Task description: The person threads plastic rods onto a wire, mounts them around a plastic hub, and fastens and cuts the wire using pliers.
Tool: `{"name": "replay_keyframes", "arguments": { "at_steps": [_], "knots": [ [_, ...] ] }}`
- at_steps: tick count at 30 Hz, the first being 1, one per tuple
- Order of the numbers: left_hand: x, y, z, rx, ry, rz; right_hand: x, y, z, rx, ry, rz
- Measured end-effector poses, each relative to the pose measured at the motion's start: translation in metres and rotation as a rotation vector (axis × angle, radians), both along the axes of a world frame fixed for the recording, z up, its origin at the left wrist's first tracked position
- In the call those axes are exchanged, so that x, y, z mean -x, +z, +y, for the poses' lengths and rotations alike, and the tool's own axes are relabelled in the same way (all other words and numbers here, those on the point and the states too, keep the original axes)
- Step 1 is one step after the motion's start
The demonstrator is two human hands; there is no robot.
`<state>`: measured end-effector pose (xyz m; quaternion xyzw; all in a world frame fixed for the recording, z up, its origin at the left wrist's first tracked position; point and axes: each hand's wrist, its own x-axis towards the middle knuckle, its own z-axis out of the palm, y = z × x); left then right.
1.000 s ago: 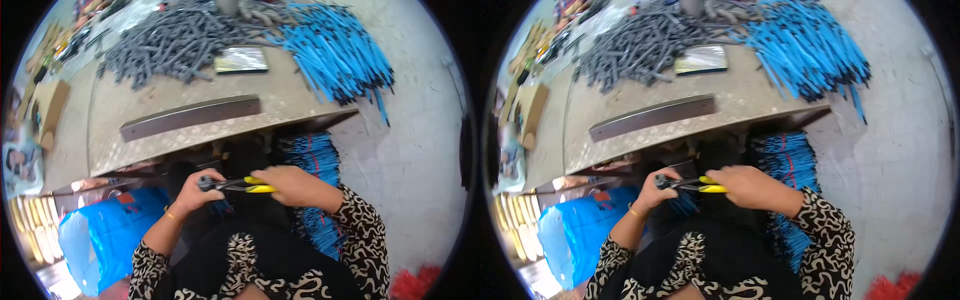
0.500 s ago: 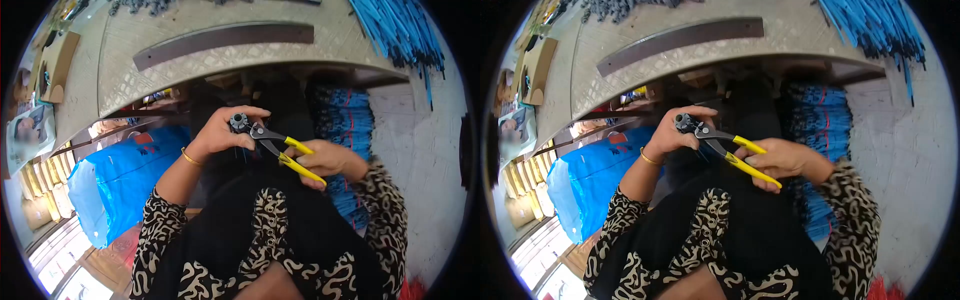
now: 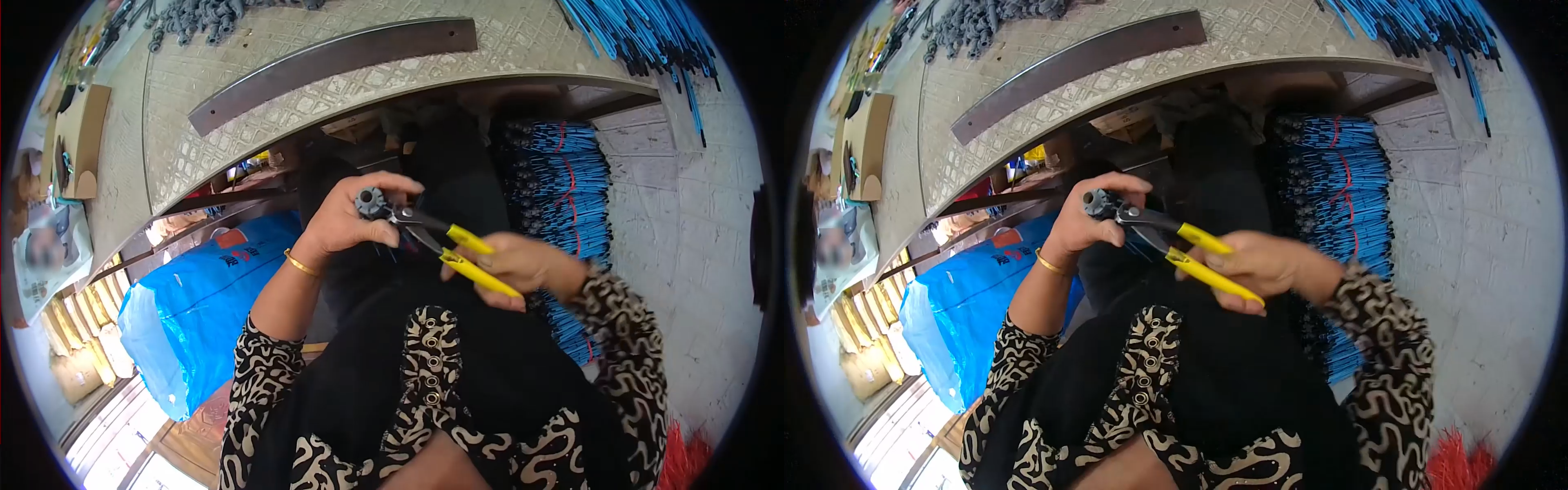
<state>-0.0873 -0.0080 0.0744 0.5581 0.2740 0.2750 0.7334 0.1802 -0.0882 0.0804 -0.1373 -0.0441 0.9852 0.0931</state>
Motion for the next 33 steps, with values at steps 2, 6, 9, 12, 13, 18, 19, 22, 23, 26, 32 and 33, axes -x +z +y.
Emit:
{"name": "replay_keyframes", "arguments": {
  "at_steps": [2, 6, 9, 12, 13, 18, 19, 22, 23, 26, 32, 33],
  "knots": [
    [0.004, -0.010, 0.001, -0.018, -0.089, -0.015, 0.005, -0.013, -0.012, 0.049, -0.084, 0.129],
    [0.000, -0.006, -0.001, 0.009, 0.014, 0.011, -0.004, 0.066, 0.035, -1.163, 0.297, -0.722],
    [-0.006, 0.001, -0.003, 0.055, 0.059, -0.002, -0.011, 0.064, 0.034, -0.785, 0.229, -0.650],
    [-0.006, 0.004, -0.007, 0.009, 0.021, 0.020, -0.008, 0.043, 0.026, -0.397, 0.186, -0.532],
    [-0.004, 0.005, -0.007, 0.002, -0.031, 0.022, -0.010, 0.014, 0.007, -0.173, 0.070, -0.221],
    [-0.004, -0.003, -0.003, 0.011, -0.061, -0.018, -0.007, 0.040, 0.018, -0.678, 0.220, -0.501],
    [-0.005, -0.002, -0.004, 0.013, -0.037, -0.031, -0.008, 0.054, 0.024, -0.905, 0.299, -0.613],
    [-0.008, 0.001, -0.010, -0.001, 0.066, 0.004, -0.008, 0.066, 0.022, -1.324, 0.258, -0.830],
    [-0.008, 0.003, -0.009, 0.007, 0.049, 0.009, -0.007, 0.068, 0.020, -1.463, 0.237, -0.900],
    [-0.008, 0.008, -0.010, 0.007, 0.006, 0.020, -0.005, 0.072, 0.015, -1.877, 0.167, -1.097],
    [-0.012, 0.010, -0.016, 0.016, -0.075, 0.014, -0.013, 0.002, -0.011, -0.150, 0.046, -0.056],
    [-0.010, 0.008, -0.016, 0.003, -0.095, 0.020, -0.006, -0.016, -0.022, -0.060, 0.014, 0.016]
  ]
}}
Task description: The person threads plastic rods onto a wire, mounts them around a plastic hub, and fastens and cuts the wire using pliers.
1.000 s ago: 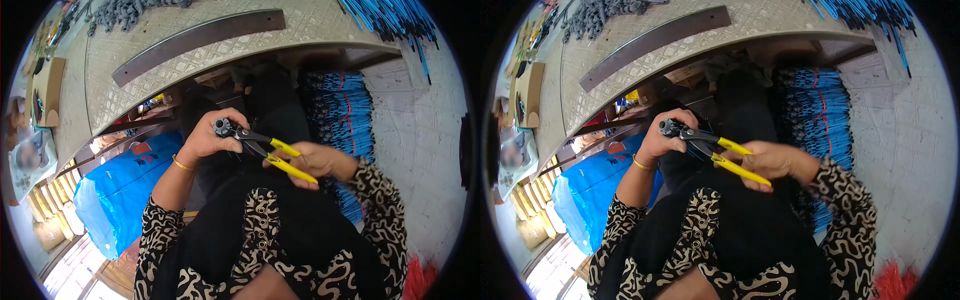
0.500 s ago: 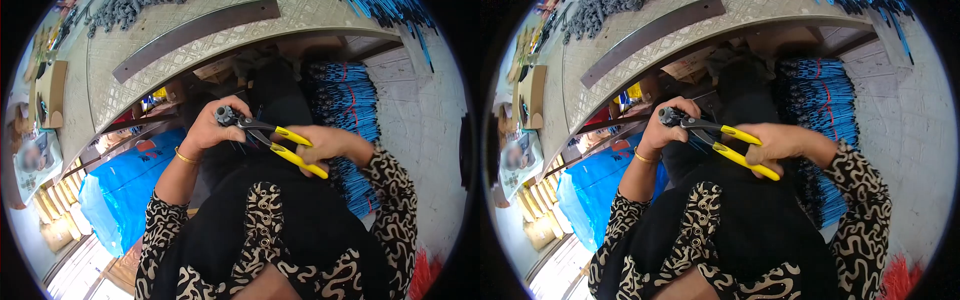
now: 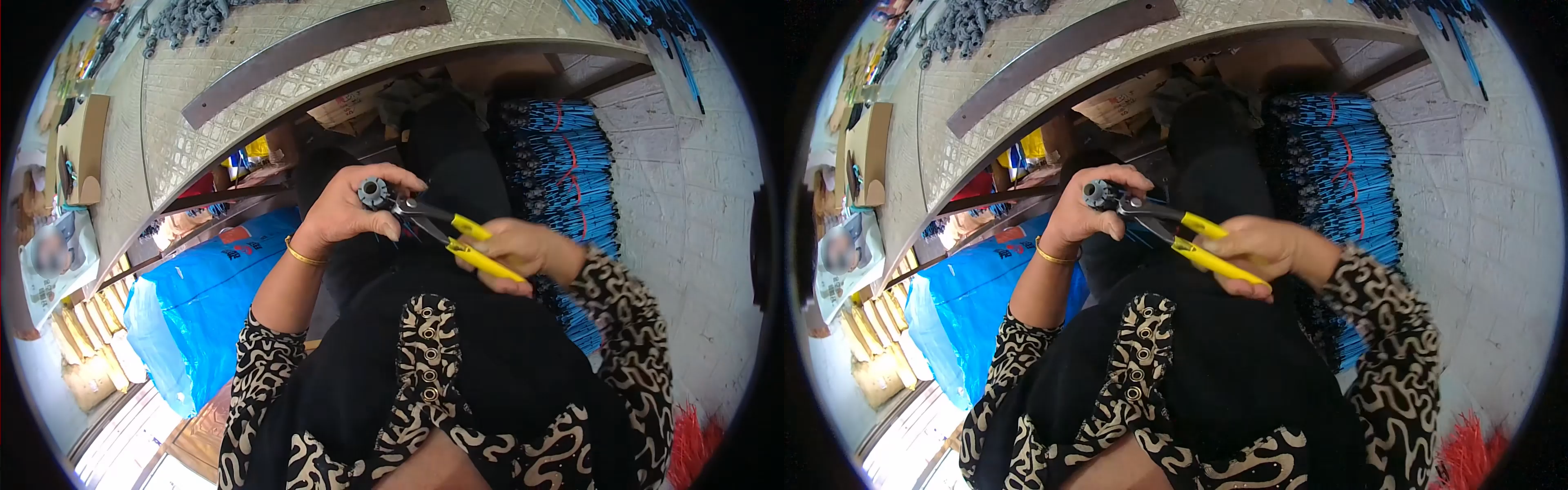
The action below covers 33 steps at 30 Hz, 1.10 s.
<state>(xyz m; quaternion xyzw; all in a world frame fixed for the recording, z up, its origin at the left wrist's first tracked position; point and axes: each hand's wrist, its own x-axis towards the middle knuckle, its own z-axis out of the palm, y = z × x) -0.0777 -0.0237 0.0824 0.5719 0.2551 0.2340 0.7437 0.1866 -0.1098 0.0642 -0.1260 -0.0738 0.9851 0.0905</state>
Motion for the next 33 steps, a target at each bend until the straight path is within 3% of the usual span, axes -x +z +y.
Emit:
{"name": "replay_keyframes", "arguments": {
  "at_steps": [2, 13, 19, 25, 31, 33],
  "knots": [
    [0.002, -0.004, 0.000, -0.007, -0.046, 0.012, 0.014, -0.013, -0.019, 0.175, -0.102, 0.049],
    [-0.004, 0.007, 0.000, -0.069, -0.091, 0.058, -0.017, 0.060, 0.044, -0.484, 0.155, -0.475],
    [-0.007, 0.011, 0.000, -0.107, -0.101, 0.093, -0.017, 0.076, 0.057, -0.651, 0.271, -0.612],
    [-0.009, 0.012, 0.002, -0.090, -0.091, 0.055, -0.018, 0.077, 0.059, -1.101, 0.267, -0.641],
    [-0.008, 0.008, 0.001, -0.092, -0.058, 0.055, -0.012, 0.090, 0.062, -0.996, 0.407, -0.793],
    [-0.008, 0.007, 0.000, -0.088, -0.042, 0.052, -0.011, 0.084, 0.057, -0.995, 0.352, -0.776]
  ]
}}
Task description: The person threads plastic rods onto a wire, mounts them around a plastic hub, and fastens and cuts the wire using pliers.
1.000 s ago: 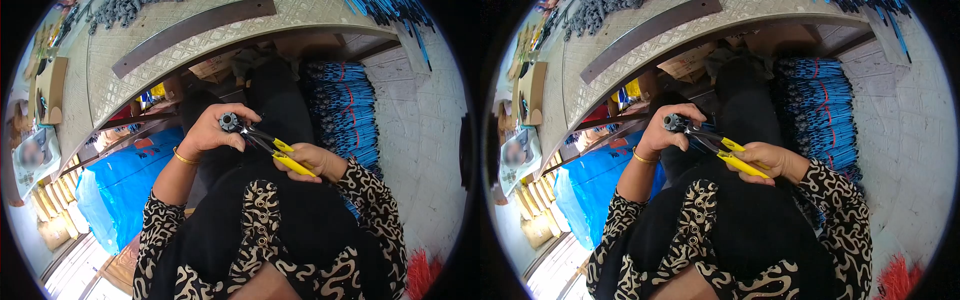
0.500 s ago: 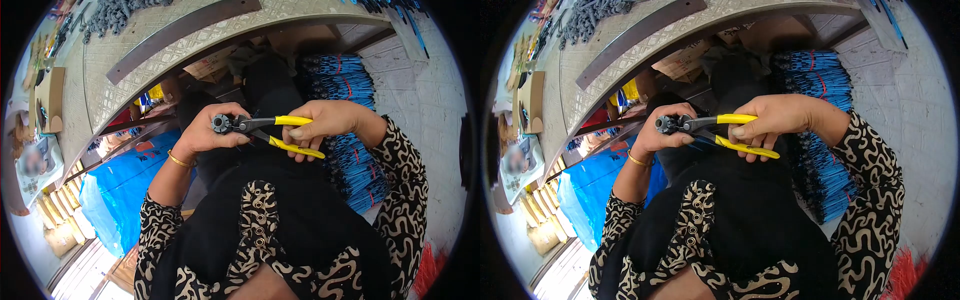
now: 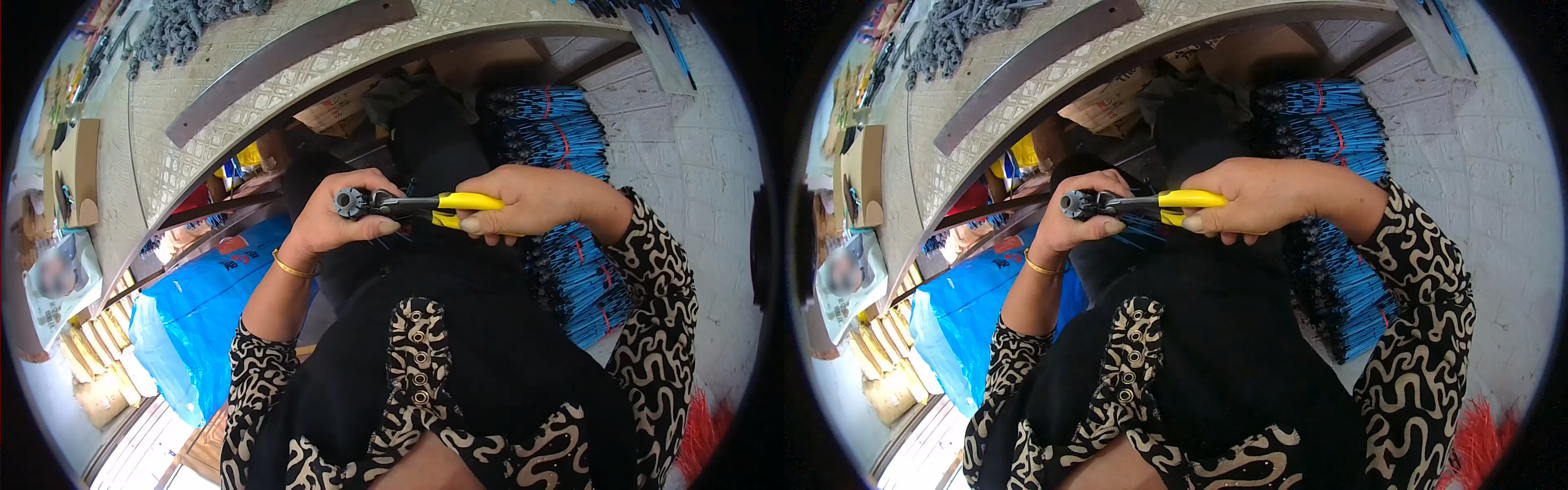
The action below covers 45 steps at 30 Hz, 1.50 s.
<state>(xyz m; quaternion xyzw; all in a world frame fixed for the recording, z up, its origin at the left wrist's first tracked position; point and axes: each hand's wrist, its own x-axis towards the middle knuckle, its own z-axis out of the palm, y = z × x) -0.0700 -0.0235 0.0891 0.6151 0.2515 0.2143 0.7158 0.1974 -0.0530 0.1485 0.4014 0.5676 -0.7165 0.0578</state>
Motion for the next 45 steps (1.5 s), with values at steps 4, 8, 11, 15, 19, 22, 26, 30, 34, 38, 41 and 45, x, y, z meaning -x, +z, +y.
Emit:
{"name": "replay_keyframes", "arguments": {
  "at_steps": [4, 8, 11, 15, 19, 22, 26, 30, 34, 38, 41, 45],
  "knots": [
    [0.000, -0.001, -0.003, 0.007, 0.026, -0.012, 0.001, -0.009, -0.009, 0.003, -0.054, 0.060],
    [-0.001, 0.001, -0.004, -0.006, 0.034, -0.015, 0.002, -0.010, -0.013, -0.096, -0.028, 0.056],
    [-0.003, 0.003, -0.006, 0.029, 0.039, -0.018, 0.000, -0.009, -0.015, -0.166, -0.026, 0.074],
    [-0.003, 0.002, -0.005, -0.004, 0.024, -0.018, 0.002, -0.004, -0.016, -0.159, -0.010, 0.029],
    [-0.003, 0.003, -0.006, -0.008, 0.037, -0.021, 0.005, -0.005, -0.020, -0.194, -0.027, 0.030],
    [-0.001, -0.001, -0.007, -0.029, 0.068, -0.008, 0.010, -0.014, -0.026, -0.235, -0.054, 0.022],
    [0.001, -0.003, -0.008, -0.024, 0.104, 0.041, 0.018, -0.018, -0.033, -0.261, -0.102, -0.015],
    [-0.001, -0.001, -0.009, -0.026, 0.135, 0.047, 0.022, -0.007, -0.032, -0.300, -0.094, -0.116],
    [-0.003, -0.001, -0.008, -0.043, 0.158, 0.087, 0.020, -0.004, -0.030, -0.370, -0.094, -0.152],
    [-0.004, -0.001, -0.011, -0.099, 0.195, 0.100, 0.017, 0.012, -0.019, -0.508, 0.019, -0.196],
    [-0.001, 0.001, -0.010, 0.004, 0.182, 0.085, 0.016, 0.028, -0.010, -0.485, 0.081, -0.243],
    [0.002, 0.001, -0.011, -0.082, 0.191, 0.047, 0.015, 0.030, -0.008, -0.454, 0.098, -0.238]
  ]
}}
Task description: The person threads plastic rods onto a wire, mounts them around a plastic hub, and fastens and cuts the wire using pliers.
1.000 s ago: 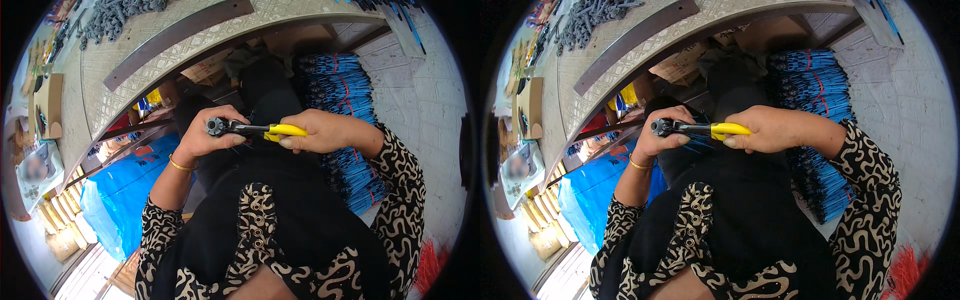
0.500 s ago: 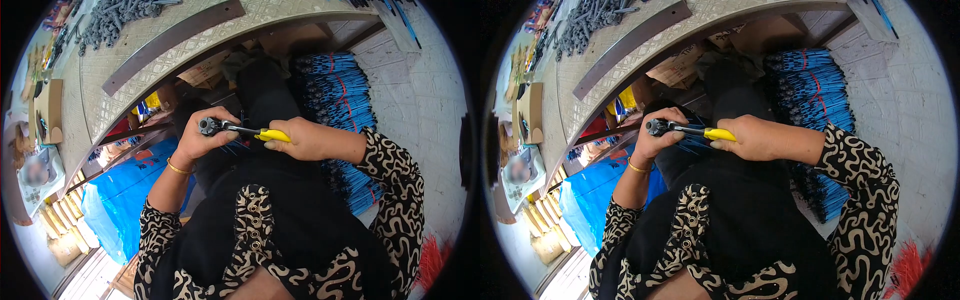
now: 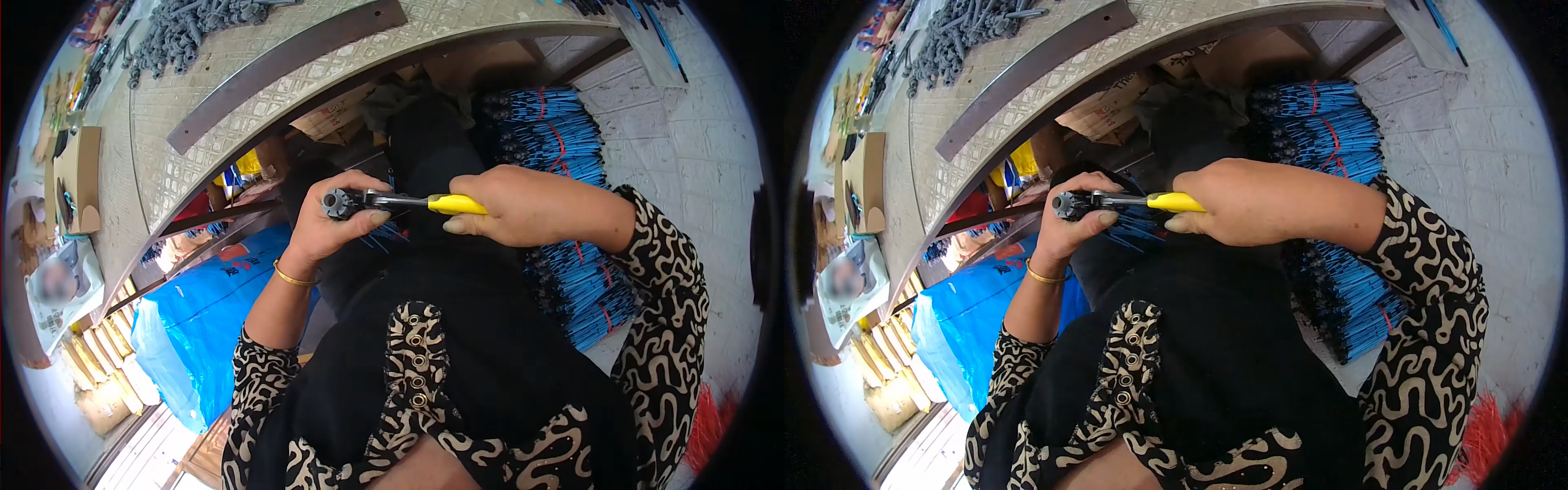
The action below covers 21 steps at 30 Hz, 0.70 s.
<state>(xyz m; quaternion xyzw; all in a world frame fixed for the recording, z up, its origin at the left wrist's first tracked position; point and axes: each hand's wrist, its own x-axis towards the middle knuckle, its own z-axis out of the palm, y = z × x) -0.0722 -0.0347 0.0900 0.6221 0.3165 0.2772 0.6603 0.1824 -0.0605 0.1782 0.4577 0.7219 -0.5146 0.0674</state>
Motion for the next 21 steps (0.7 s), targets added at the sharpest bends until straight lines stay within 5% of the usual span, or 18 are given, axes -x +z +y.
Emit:
{"name": "replay_keyframes", "arguments": {
  "at_steps": [6, 21],
  "knots": [
    [-0.001, -0.001, -0.001, -0.017, -0.011, 0.049, 0.004, 0.000, -0.001, -0.005, 0.013, -0.024],
    [0.006, 0.000, 0.001, 0.090, 0.060, 0.055, 0.007, -0.030, -0.015, -0.582, 0.081, -0.009]
  ]
}}
